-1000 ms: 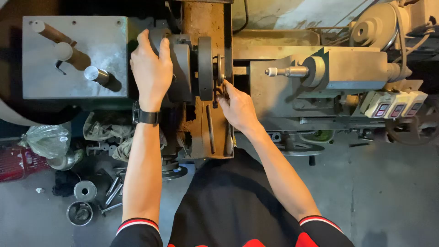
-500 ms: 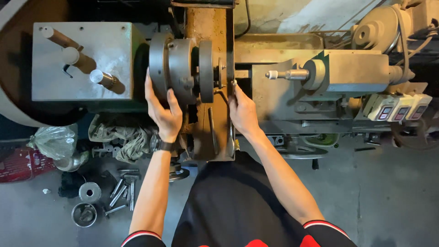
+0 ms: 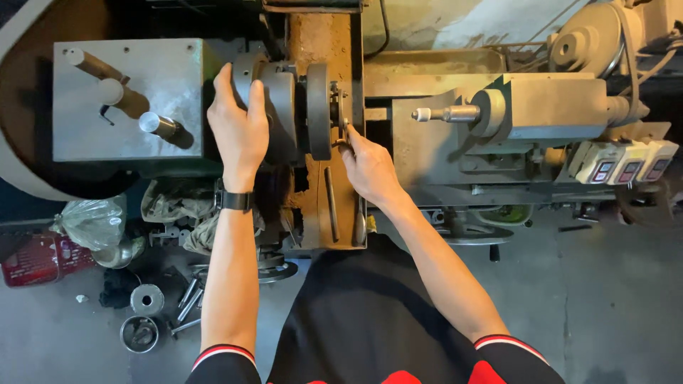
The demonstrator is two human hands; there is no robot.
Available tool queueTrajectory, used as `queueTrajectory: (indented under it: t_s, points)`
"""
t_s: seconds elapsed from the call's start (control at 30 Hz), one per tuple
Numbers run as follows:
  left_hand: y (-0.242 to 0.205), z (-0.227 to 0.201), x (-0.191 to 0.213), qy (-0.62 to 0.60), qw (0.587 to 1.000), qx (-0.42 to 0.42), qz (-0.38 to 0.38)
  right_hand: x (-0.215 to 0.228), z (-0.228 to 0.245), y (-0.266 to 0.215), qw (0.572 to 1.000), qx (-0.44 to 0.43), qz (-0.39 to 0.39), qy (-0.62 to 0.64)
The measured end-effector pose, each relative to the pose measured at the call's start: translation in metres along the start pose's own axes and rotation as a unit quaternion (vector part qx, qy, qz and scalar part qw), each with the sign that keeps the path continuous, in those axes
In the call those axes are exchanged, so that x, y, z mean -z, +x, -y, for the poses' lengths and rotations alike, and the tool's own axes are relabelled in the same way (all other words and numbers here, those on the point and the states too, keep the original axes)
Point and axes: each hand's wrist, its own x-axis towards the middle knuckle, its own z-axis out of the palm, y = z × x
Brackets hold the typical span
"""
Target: The person retrieves a metal part from a plastic bag and uses a wrench to tighten it. They then move to a lathe machine, insert the part into the chuck, and use a chuck key to secure it in place.
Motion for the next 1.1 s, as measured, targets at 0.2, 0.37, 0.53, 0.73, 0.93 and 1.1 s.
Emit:
queueTrajectory:
  t_s: [0.2, 0.37, 0.53, 0.73, 0.93, 1.1]
  points:
    - [-0.018, 0.016, -0.005, -0.044, 0.989, -0.124, -0.065, -0.007, -0.015, 0.001, 0.998, 0.014, 0.039, -0.051]
    - [-0.024, 0.025, -0.008, -0.050, 0.986, -0.136, -0.077, -0.018, -0.015, -0.004, 0.997, 0.061, -0.029, -0.023]
    - [-0.025, 0.030, -0.008, -0.057, 0.988, -0.122, -0.076, -0.055, -0.028, -0.028, 0.998, -0.046, -0.048, 0.017]
    - [-0.023, 0.037, -0.011, -0.064, 0.986, -0.133, -0.073, -0.079, -0.053, -0.051, 0.982, -0.157, 0.074, -0.077]
    - [-0.025, 0.035, -0.009, -0.076, 0.986, -0.136, -0.064, -0.117, -0.055, -0.095, 0.966, -0.141, 0.096, -0.194]
    - [-0.023, 0.037, -0.010, -0.073, 0.986, -0.137, -0.065, -0.135, -0.071, -0.116, 0.957, -0.136, 0.180, -0.182]
